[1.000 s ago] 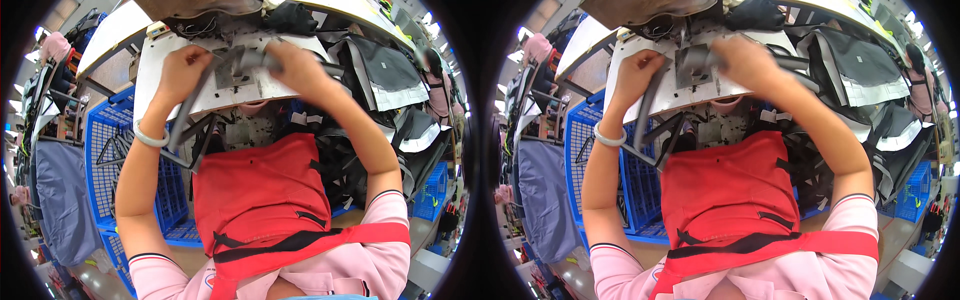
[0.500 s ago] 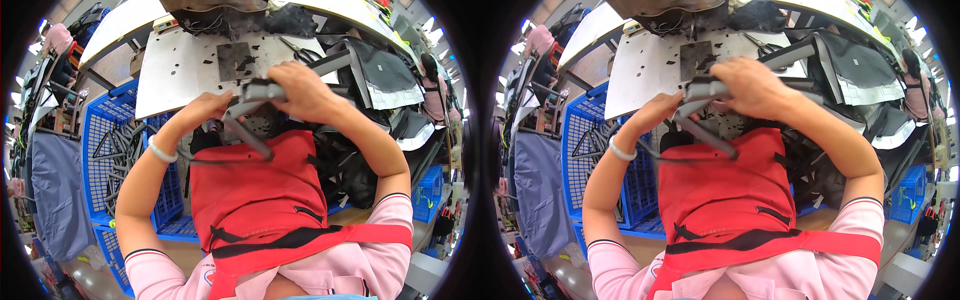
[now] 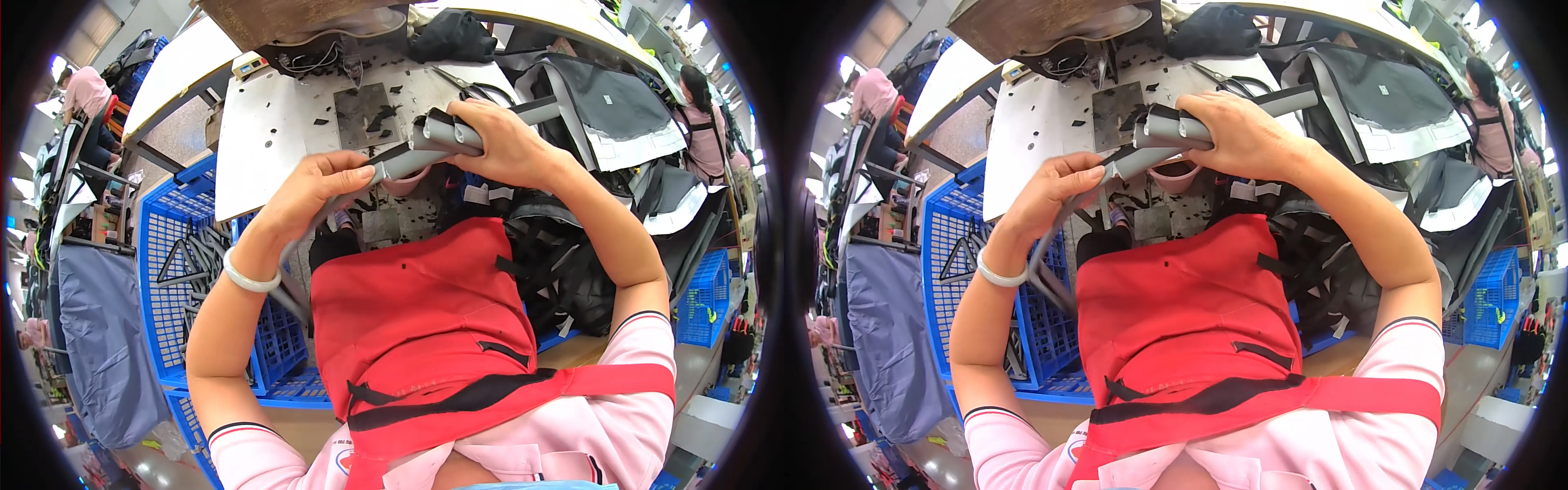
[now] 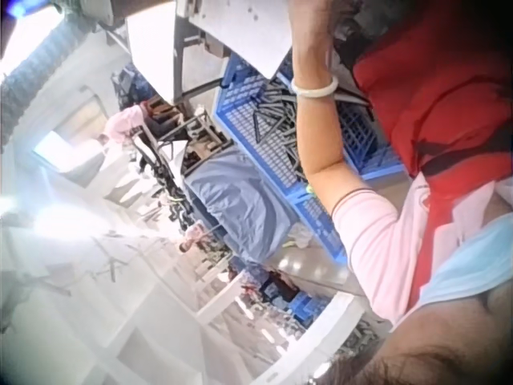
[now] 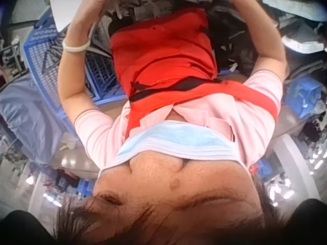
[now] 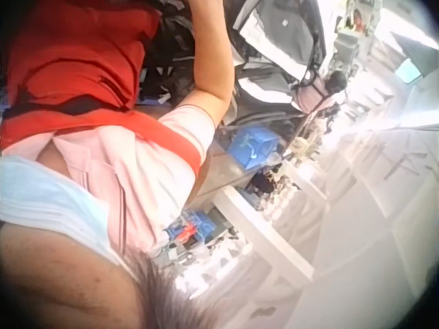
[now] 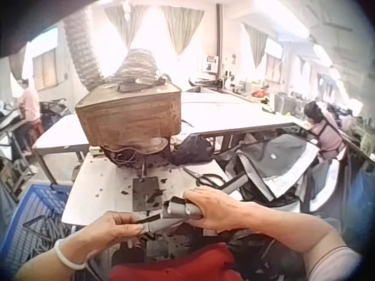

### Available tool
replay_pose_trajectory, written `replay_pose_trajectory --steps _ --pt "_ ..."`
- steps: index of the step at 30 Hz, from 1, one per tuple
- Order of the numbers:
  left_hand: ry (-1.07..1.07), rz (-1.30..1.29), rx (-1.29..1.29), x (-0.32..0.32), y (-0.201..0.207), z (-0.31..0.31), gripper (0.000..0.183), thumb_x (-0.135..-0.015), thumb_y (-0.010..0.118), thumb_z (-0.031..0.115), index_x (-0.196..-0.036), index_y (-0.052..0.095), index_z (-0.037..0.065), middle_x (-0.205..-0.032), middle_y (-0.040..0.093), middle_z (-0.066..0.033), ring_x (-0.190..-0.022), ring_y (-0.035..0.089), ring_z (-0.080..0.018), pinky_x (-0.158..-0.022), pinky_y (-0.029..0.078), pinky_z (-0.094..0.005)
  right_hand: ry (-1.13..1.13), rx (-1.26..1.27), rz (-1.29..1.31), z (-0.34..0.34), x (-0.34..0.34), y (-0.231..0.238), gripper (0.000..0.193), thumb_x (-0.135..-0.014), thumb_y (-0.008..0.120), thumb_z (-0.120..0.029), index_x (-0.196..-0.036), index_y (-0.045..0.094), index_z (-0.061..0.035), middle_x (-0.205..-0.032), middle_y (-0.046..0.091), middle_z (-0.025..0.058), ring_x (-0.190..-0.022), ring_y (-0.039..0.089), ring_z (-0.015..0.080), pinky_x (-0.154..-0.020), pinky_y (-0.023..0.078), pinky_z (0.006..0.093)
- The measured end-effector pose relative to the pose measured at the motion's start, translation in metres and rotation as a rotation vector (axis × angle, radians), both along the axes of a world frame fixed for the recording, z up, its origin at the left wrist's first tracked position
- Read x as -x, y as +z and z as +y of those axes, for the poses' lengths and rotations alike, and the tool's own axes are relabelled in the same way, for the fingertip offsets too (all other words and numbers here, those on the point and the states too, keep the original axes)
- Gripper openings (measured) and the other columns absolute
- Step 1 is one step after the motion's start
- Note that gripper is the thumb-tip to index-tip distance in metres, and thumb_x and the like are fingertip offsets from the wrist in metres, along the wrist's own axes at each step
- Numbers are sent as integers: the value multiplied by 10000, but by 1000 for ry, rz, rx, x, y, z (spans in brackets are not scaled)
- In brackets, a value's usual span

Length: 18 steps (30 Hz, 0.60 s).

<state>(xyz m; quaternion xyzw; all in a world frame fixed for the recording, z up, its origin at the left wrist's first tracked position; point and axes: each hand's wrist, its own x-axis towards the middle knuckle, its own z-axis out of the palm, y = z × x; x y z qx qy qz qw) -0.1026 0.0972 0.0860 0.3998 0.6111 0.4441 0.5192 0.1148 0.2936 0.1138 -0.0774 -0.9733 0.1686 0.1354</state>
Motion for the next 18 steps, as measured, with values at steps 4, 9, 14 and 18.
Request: replay_pose_trajectory --steps 4,9,14,18 --pt "116 751 -290 -1 15 11 271 -860 694 190 -1002 679 -41 -838 646 -45 -755 537 -93 -689 432 -242 -32 2 90 6 13 -6 479 -765 715 -172 -1163 528 16 -1038 612 198 -1064 563 373 -921 435 448" --pt "184 738 -287 16 16 35 243 -848 687 150 -990 678 -48 -795 652 -40 -747 538 -95 -690 440 -250 -77 -55 82 28 38 -5 579 -754 715 -205 -1244 520 33 -1096 626 228 -1090 575 380 -946 446 442" --pt "220 633 -263 35 3 56 287 -835 693 185 -1001 693 -50 -772 667 -77 -692 547 -119 -657 451 -280 -119 -39 31 44 54 -9 638 -780 726 -242 -1275 488 82 -1188 593 263 -1143 552 396 -999 425 417" --pt "202 562 -296 47 -6 66 286 -840 698 185 -1006 699 -48 -789 675 -60 -715 542 -104 -659 445 -270 -132 -35 25 46 57 -7 683 -789 724 -277 -1311 473 83 -1219 583 275 -1173 546 392 -1024 415 405"
